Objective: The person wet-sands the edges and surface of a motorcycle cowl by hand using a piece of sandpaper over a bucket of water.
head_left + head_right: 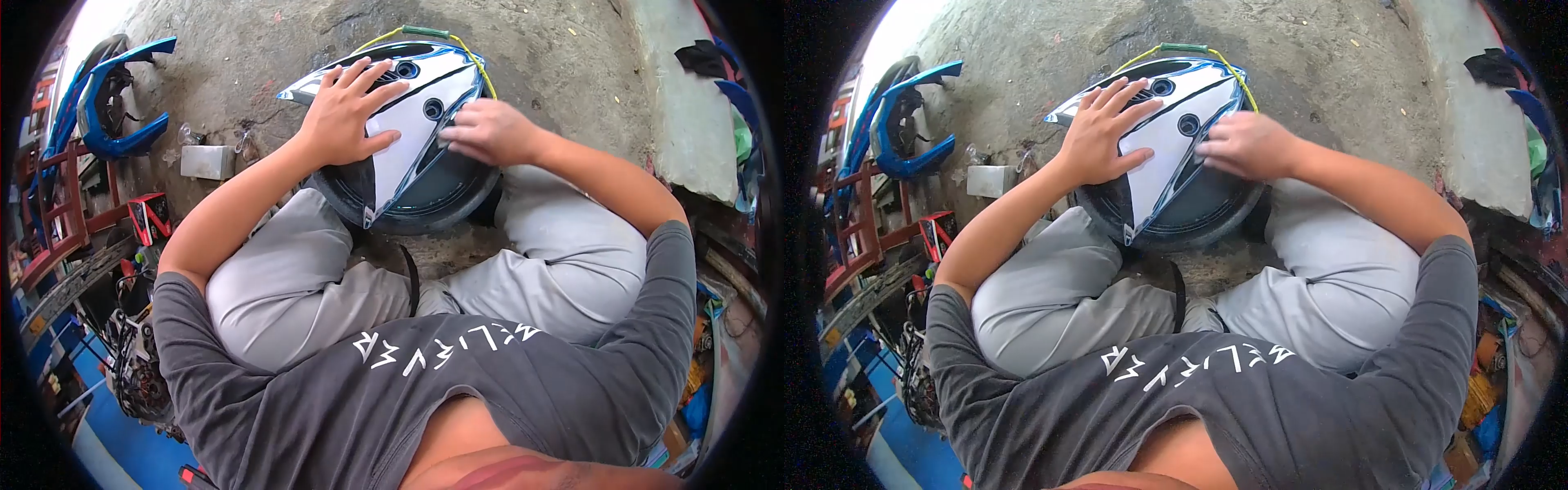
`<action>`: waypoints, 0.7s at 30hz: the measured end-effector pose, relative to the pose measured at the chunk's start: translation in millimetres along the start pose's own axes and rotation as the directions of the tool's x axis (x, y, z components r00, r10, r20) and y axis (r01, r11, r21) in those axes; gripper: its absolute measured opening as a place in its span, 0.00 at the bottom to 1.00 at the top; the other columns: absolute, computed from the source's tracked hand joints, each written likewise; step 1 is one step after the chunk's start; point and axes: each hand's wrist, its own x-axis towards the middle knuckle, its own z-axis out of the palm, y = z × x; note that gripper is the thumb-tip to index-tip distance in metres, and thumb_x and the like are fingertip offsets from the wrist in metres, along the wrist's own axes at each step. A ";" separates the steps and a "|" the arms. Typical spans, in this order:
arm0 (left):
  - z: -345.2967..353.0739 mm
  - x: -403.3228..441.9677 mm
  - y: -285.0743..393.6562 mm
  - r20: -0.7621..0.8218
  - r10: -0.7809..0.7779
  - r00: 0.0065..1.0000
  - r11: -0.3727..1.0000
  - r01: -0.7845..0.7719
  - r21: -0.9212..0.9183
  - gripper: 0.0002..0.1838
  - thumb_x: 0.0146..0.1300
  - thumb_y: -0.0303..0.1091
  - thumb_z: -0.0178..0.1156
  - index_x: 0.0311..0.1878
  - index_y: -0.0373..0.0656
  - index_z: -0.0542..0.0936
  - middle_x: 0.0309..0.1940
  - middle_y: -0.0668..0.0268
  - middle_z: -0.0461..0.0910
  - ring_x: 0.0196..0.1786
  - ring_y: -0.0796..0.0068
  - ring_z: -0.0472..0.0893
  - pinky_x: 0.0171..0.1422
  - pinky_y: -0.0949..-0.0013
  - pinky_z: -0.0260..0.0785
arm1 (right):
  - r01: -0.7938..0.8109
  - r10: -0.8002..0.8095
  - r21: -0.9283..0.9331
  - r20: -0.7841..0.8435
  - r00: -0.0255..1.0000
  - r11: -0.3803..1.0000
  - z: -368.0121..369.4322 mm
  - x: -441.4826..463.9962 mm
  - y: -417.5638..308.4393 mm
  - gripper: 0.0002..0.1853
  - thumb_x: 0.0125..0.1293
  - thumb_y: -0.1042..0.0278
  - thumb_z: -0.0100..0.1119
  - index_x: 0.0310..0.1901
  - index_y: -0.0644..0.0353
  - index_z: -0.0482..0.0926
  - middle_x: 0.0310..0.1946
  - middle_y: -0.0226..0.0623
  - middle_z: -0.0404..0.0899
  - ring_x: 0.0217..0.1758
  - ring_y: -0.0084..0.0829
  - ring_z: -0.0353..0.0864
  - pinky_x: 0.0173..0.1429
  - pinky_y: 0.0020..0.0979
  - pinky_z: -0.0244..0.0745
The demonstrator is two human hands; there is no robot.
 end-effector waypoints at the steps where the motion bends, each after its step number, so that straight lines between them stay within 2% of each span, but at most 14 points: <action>1: -0.4 -1.1 -0.3 0.002 -0.003 1.000 1.000 0.003 0.002 0.39 0.64 0.57 0.71 0.79 0.61 0.77 0.84 0.56 0.68 0.85 0.42 0.66 0.86 0.33 0.54 | -0.038 0.036 -0.035 -0.047 0.998 0.999 -2.0 -4.1 7.4 0.09 0.74 0.60 0.69 0.46 0.54 0.89 0.38 0.36 0.84 0.46 0.41 0.87 0.52 0.44 0.83; 4: -0.7 1.7 0.0 0.008 0.000 1.000 1.000 0.000 0.005 0.40 0.64 0.57 0.71 0.80 0.61 0.77 0.85 0.56 0.68 0.85 0.42 0.66 0.86 0.33 0.54 | -0.083 0.075 -0.103 -0.085 0.994 0.991 -7.0 -9.5 18.3 0.08 0.74 0.60 0.69 0.43 0.55 0.88 0.38 0.34 0.84 0.45 0.40 0.87 0.49 0.43 0.83; 7: -0.7 1.1 -0.7 0.016 0.002 1.000 1.000 -0.002 0.008 0.41 0.64 0.58 0.70 0.81 0.61 0.76 0.85 0.56 0.68 0.86 0.42 0.65 0.86 0.33 0.54 | 0.020 -0.019 -0.099 0.009 1.000 0.995 -1.3 -5.2 -1.3 0.08 0.72 0.60 0.69 0.40 0.54 0.87 0.37 0.34 0.82 0.45 0.40 0.87 0.49 0.42 0.83; 10: -0.5 1.0 -0.4 0.024 -0.005 1.000 1.000 0.005 0.001 0.41 0.64 0.58 0.70 0.80 0.61 0.76 0.85 0.56 0.67 0.86 0.43 0.65 0.86 0.33 0.53 | -0.102 0.104 0.062 -0.026 0.994 0.993 -1.4 -2.2 3.3 0.09 0.73 0.60 0.67 0.40 0.56 0.86 0.38 0.39 0.83 0.45 0.43 0.87 0.49 0.45 0.83; 11: -0.3 -0.2 0.0 0.026 -0.007 1.000 1.000 0.007 0.001 0.41 0.64 0.58 0.70 0.80 0.61 0.76 0.85 0.56 0.67 0.86 0.43 0.65 0.86 0.33 0.53 | -0.377 0.384 0.236 0.015 0.923 0.896 -3.8 -2.1 5.0 0.12 0.73 0.59 0.66 0.39 0.60 0.86 0.37 0.45 0.85 0.43 0.48 0.87 0.50 0.49 0.82; 12: -0.2 0.1 0.5 0.026 -0.008 1.000 1.000 0.007 0.002 0.41 0.64 0.58 0.70 0.80 0.61 0.77 0.85 0.56 0.67 0.86 0.43 0.65 0.86 0.33 0.53 | -0.592 0.580 0.298 0.136 0.803 0.749 -16.7 5.3 6.5 0.15 0.73 0.57 0.65 0.38 0.63 0.87 0.35 0.51 0.86 0.41 0.53 0.88 0.49 0.52 0.81; 14: -1.7 0.8 -0.1 0.024 -0.009 1.000 1.000 0.009 0.007 0.41 0.63 0.58 0.70 0.80 0.61 0.76 0.85 0.56 0.67 0.86 0.43 0.65 0.86 0.33 0.53 | -0.730 0.703 0.270 0.204 0.681 0.628 -20.2 7.4 14.5 0.16 0.73 0.56 0.65 0.38 0.64 0.87 0.33 0.53 0.86 0.41 0.56 0.88 0.49 0.52 0.81; 17: -0.7 2.2 0.3 0.010 0.002 1.000 1.000 -0.002 0.003 0.40 0.64 0.58 0.70 0.79 0.62 0.77 0.84 0.55 0.68 0.85 0.42 0.66 0.86 0.33 0.54 | -0.597 0.614 0.313 0.054 0.788 0.739 -5.8 4.9 -4.4 0.16 0.73 0.58 0.65 0.35 0.65 0.84 0.28 0.53 0.82 0.33 0.53 0.84 0.41 0.49 0.77; 18: 0.2 2.4 -0.3 -0.006 0.010 1.000 1.000 -0.010 0.001 0.39 0.64 0.58 0.70 0.79 0.62 0.77 0.83 0.55 0.69 0.84 0.41 0.67 0.85 0.33 0.55 | -0.570 0.562 0.289 0.120 0.818 0.769 -3.1 5.4 -9.9 0.16 0.73 0.57 0.65 0.36 0.65 0.84 0.30 0.55 0.83 0.34 0.54 0.84 0.42 0.50 0.77; 20: 1.3 1.5 -1.0 -0.021 0.012 1.000 1.000 -0.012 0.000 0.38 0.64 0.59 0.71 0.78 0.63 0.78 0.82 0.55 0.70 0.83 0.41 0.68 0.84 0.33 0.56 | -0.590 0.579 0.266 0.127 0.805 0.762 -1.9 6.9 -11.9 0.16 0.73 0.58 0.64 0.37 0.65 0.85 0.30 0.54 0.84 0.33 0.53 0.84 0.42 0.49 0.77; 21: 1.1 1.7 -0.6 -0.018 0.009 1.000 1.000 -0.009 0.000 0.38 0.64 0.59 0.71 0.78 0.63 0.78 0.82 0.55 0.70 0.83 0.41 0.68 0.84 0.33 0.56 | -0.655 0.644 0.283 0.142 0.752 0.701 -5.5 8.7 -8.5 0.16 0.73 0.58 0.64 0.37 0.66 0.86 0.30 0.54 0.84 0.33 0.51 0.84 0.42 0.49 0.77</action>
